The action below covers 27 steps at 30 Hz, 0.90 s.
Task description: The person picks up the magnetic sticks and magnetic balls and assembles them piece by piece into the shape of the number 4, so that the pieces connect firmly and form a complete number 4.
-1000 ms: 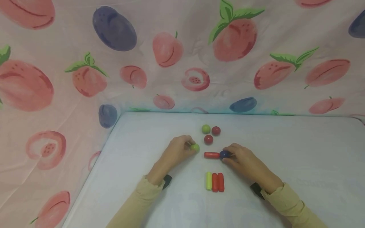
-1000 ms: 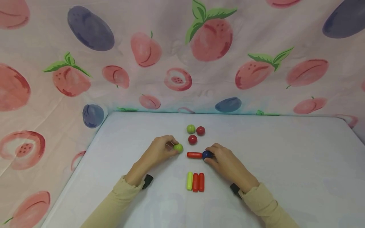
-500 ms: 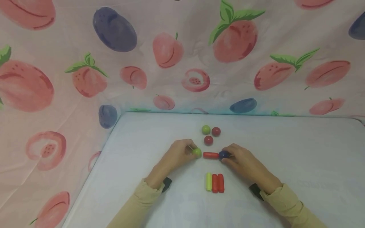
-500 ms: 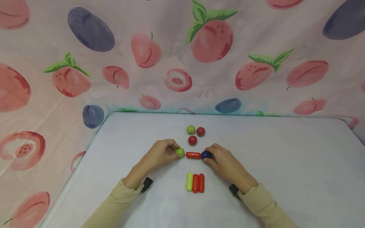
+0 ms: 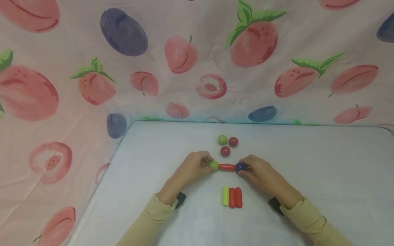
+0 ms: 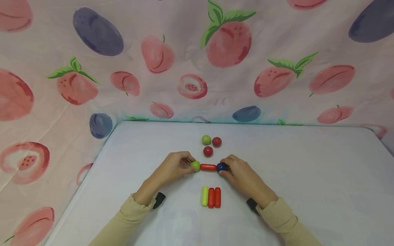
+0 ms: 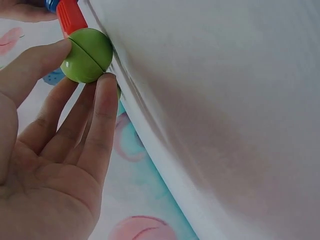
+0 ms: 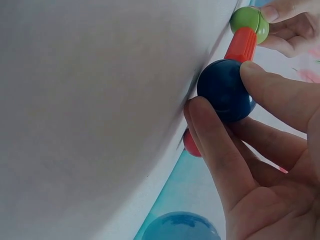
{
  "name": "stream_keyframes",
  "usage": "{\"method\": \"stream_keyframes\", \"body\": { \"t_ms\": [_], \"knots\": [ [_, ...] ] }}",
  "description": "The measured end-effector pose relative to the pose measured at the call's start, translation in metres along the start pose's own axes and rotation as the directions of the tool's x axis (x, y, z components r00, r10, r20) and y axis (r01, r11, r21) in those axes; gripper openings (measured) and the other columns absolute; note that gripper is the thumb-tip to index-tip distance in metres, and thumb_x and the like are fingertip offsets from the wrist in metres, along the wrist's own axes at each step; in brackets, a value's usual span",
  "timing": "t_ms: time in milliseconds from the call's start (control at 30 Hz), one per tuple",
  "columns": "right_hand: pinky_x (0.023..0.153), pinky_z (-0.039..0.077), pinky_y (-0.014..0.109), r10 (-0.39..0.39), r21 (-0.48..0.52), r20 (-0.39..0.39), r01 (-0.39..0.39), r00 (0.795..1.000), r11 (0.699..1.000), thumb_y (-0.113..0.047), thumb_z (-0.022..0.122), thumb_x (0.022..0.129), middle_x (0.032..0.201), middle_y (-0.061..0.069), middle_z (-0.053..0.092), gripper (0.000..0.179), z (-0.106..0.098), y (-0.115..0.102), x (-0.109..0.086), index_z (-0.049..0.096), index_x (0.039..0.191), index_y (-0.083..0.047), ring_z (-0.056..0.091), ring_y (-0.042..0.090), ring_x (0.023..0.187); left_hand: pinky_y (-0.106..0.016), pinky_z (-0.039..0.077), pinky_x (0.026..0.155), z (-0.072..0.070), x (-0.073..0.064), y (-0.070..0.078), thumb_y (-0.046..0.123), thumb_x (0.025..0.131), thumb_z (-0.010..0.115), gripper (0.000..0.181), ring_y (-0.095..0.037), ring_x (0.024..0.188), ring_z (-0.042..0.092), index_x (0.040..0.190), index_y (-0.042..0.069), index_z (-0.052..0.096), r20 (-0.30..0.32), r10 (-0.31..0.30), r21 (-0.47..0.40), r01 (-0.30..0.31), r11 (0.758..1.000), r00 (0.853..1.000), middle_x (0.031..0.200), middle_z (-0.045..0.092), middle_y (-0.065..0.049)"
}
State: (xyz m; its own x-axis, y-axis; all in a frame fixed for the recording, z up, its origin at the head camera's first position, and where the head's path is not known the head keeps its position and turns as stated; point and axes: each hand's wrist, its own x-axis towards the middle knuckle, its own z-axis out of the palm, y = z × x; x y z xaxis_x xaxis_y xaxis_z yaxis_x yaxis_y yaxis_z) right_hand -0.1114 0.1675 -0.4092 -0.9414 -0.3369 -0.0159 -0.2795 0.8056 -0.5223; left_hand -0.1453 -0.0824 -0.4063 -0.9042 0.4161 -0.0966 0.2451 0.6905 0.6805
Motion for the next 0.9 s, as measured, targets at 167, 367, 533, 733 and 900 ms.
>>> {"method": "stream_keyframes", "body": {
  "t_ms": [167,367,533,733,900],
  "knots": [
    [0.088,0.057,0.041,0.002,0.008,0.002,-0.002,1.000,1.000,-0.015,0.079,0.084,0.106,0.006,0.068,0.038,-0.0004,0.0007,0.0004,0.067,0.118,-0.004,0.067,0.022,0.099,-0.027,0.055,0.082,0.0000,-0.0003,0.0001,0.025,0.087,0.077,0.022,-0.011,0.090,0.064,0.107,0.017,0.072,-0.008,0.007,-0.005,-0.007,1.000,1.000,0.098,0.071,0.006],
    [0.088,0.057,0.041,-0.004,0.019,0.006,0.004,1.000,1.000,-0.015,0.080,0.084,0.107,0.005,0.068,0.038,0.0013,0.0018,0.0006,0.067,0.118,-0.005,0.067,0.022,0.100,-0.027,0.055,0.081,0.0007,-0.0011,-0.0016,0.026,0.087,0.077,0.022,-0.011,0.089,0.064,0.106,0.017,0.072,-0.010,0.002,-0.003,-0.002,1.000,1.000,0.097,0.071,0.005],
    [0.088,0.057,0.040,-0.012,0.021,-0.006,0.012,1.000,1.000,-0.014,0.080,0.083,0.106,0.006,0.068,0.038,0.0027,0.0028,0.0005,0.068,0.117,-0.004,0.067,0.022,0.100,-0.027,0.055,0.081,0.0013,-0.0015,-0.0024,0.026,0.087,0.077,0.022,-0.011,0.090,0.064,0.107,0.017,0.072,-0.009,0.004,-0.006,-0.004,1.000,1.000,0.098,0.071,0.005],
    [0.088,0.057,0.041,-0.008,0.024,-0.007,0.008,1.000,1.000,-0.013,0.080,0.083,0.107,0.006,0.068,0.039,0.0016,0.0026,-0.0002,0.067,0.118,-0.004,0.067,0.022,0.100,-0.026,0.055,0.081,0.0018,-0.0032,-0.0007,0.025,0.087,0.076,0.023,-0.010,0.090,0.064,0.108,0.017,0.072,-0.015,0.005,0.005,-0.005,1.000,1.000,0.099,0.071,0.005],
    [0.089,0.057,0.042,-0.003,0.010,-0.007,0.003,1.000,1.000,-0.014,0.080,0.083,0.107,0.005,0.067,0.039,0.0010,0.0017,-0.0011,0.067,0.118,-0.005,0.067,0.022,0.100,-0.026,0.055,0.082,0.0018,-0.0045,0.0009,0.025,0.087,0.077,0.023,-0.011,0.091,0.065,0.108,0.016,0.072,-0.019,0.012,0.009,-0.012,1.000,1.000,0.100,0.072,0.003]
  ]
}}
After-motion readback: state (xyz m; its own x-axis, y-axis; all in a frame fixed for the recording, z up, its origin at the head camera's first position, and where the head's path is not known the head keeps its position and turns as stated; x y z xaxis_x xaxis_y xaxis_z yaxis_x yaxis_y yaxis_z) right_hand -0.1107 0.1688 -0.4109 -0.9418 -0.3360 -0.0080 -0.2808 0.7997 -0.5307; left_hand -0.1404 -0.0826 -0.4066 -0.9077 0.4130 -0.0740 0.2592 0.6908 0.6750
